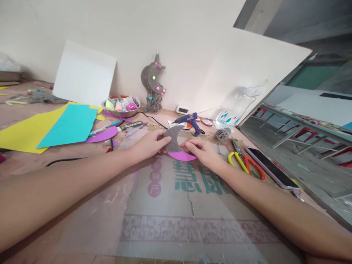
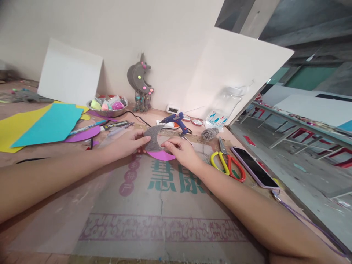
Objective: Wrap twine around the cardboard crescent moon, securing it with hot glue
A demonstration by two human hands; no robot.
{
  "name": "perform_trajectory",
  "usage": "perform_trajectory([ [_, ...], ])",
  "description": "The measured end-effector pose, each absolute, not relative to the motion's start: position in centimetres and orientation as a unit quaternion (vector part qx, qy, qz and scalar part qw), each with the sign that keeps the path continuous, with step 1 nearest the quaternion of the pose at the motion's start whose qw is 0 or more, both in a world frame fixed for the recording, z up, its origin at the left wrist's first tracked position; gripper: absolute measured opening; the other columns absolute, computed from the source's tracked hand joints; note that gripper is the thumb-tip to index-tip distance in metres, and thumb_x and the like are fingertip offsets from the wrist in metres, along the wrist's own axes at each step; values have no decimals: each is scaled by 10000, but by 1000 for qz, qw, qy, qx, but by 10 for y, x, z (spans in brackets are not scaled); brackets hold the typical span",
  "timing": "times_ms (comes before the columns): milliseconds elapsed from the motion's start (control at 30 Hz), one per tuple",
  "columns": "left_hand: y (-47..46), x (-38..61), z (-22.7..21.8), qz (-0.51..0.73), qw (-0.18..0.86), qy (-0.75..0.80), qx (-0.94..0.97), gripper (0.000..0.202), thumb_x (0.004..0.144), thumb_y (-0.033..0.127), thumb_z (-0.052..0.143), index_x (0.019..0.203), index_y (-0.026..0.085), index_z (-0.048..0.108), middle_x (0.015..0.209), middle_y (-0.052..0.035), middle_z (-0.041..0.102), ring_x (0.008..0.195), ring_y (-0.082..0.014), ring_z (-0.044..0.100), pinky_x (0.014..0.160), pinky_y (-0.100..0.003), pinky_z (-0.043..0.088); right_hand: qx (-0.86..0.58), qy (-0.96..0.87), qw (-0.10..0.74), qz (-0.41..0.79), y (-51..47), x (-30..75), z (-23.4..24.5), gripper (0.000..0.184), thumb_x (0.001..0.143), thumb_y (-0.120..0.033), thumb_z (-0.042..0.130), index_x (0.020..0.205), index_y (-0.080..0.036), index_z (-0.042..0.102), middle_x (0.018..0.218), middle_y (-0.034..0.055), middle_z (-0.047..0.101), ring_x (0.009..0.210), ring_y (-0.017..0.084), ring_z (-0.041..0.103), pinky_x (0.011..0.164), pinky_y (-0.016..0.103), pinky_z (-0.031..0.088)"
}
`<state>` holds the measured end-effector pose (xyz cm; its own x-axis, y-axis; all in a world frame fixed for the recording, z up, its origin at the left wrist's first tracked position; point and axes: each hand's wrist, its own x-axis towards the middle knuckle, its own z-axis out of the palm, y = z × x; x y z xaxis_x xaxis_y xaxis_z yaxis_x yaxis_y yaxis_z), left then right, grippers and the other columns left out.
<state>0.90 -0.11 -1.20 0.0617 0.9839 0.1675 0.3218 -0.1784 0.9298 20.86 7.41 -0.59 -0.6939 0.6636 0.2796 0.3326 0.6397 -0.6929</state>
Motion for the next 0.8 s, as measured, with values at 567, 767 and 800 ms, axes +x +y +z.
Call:
perform_trajectory([
  [567, -4, 12, -7, 414, 390, 507, 647, 211, 809, 361, 449, 766, 166, 517, 627, 32, 482, 525, -94, 446, 474, -204, 342, -244, -889, 301, 243, 70, 209, 2, 272, 869, -348, 455, 761, -170, 631, 772, 38, 619, 759, 151, 558, 726, 279, 428],
  [767, -8, 12, -5, 438, 383, 530, 617, 174, 798, 311, 439, 679, 185, 459, 578, 45, 440, 502, -91, 428, 432, -199, 322, -340, -869, 331, 141, 103, 227, 5, 243, 847, -303, 487, 976, -166, 640, 945, 68, 660, 812, 182, 589, 746, 326, 454],
  [800, -8, 12, -5, 439, 385, 532, 613, 171, 795, 307, 436, 672, 188, 450, 574, 46, 435, 496, -92, 424, 424, -200, 316, -340, -880, 310, 118, 109, 230, 3, 249, 845, -291, 487, 998, -167, 640, 970, 73, 661, 847, 192, 592, 776, 342, 453],
])
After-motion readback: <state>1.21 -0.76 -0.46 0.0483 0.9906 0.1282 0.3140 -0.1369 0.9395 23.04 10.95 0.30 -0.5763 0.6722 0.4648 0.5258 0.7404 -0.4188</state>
